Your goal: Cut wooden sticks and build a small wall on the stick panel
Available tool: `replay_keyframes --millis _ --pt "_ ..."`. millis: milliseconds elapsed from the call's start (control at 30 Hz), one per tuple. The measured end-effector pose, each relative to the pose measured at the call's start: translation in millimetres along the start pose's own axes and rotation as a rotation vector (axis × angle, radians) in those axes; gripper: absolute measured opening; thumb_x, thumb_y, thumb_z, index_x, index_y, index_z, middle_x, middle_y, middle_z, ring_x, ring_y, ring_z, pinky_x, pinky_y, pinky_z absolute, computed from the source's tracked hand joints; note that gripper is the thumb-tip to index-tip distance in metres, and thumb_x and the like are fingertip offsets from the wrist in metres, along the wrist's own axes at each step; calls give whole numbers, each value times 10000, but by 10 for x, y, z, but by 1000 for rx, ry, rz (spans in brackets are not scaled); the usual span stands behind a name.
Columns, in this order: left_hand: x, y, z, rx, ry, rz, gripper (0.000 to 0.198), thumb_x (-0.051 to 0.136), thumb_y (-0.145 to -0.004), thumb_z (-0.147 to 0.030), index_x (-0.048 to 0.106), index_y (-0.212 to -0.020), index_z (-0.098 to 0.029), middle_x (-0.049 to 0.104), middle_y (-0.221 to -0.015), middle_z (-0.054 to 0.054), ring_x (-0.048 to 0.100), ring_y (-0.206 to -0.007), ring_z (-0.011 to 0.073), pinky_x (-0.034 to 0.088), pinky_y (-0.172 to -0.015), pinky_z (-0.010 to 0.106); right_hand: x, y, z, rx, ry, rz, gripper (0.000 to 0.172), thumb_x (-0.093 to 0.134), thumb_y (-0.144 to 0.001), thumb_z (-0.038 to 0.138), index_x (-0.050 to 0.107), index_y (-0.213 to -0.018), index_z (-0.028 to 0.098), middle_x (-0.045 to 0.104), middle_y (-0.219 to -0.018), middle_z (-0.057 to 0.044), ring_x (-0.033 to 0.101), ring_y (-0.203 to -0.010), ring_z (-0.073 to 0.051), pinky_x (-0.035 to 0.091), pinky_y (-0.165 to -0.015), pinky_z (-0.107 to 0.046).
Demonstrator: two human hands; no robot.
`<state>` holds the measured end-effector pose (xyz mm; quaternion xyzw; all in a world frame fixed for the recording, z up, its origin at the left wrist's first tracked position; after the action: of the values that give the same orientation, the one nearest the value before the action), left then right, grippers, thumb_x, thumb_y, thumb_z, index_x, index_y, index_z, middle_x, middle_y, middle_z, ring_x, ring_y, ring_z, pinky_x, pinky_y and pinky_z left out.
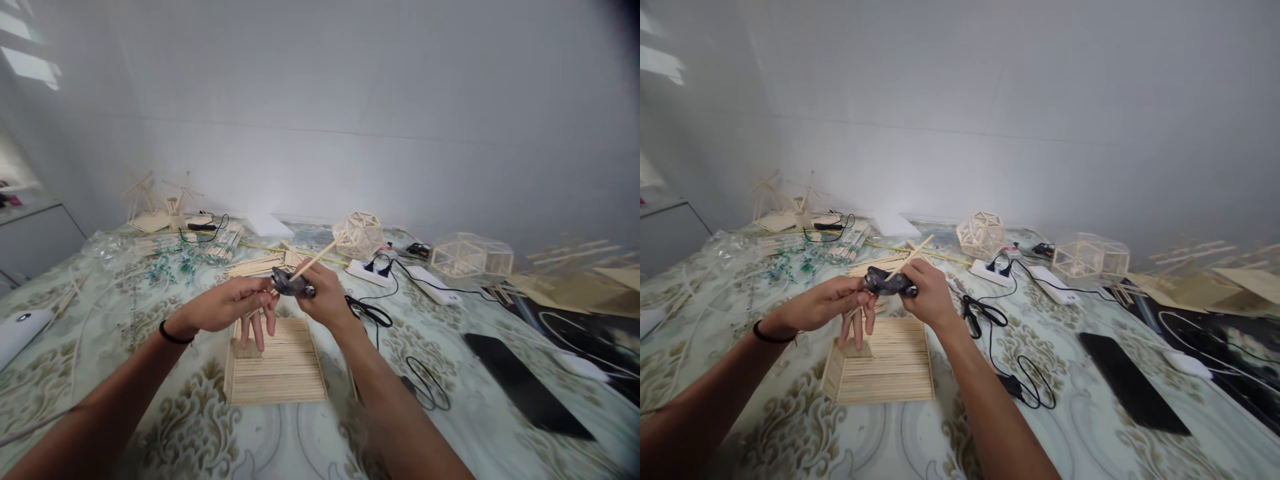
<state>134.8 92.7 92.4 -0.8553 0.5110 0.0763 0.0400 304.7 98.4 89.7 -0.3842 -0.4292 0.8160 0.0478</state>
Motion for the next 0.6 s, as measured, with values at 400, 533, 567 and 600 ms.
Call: replay_keyframes --millis 400,533,567,600 --pt "-702 -151 719 -181 -758 -383 64 573 -810 -205 550 -753 -187 702 -762 66 631 -742 218 451 -690 300 -17 31 -268 347 23 29 192 619 -792 306 452 -716 247 532 -624 39 453 -564 -155 300 -577 -266" --pt "-730 -191 893 -181 -787 -406 122 628 -756 -217 570 -655 -179 655 -687 54 581 -684 208 436 -691 307 19 21 -227 317 5 86 198 607 -795 300 432 -716 250 522 -611 40 428 -554 -152 296 -569 -263" --pt "-732 -193 883 -171 -774 -409 121 643 -761 -240 593 -672 -176 666 -706 61 589 -699 212 446 -702 312 26 18 -219 314 1 95 197 606 -793 297 430 -717 250 521 -610 40 428 -554 -153 295 -569 -263" --pt "-733 -189 847 -154 -754 -415 121 653 -775 -270 622 -713 -171 683 -750 72 604 -730 220 459 -720 318 31 16 -211 313 -2 103 197 607 -789 294 429 -716 250 521 -610 41 430 -555 -154 293 -570 -263"
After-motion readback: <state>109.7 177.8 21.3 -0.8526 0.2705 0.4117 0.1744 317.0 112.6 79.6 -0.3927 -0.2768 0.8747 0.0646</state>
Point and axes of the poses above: each hand's wrist, its own y-axis away from the middle knuckle, its own x-axis out of the palm, z = x × y, the point moved 6 cm from there along -y, towards the middle knuckle
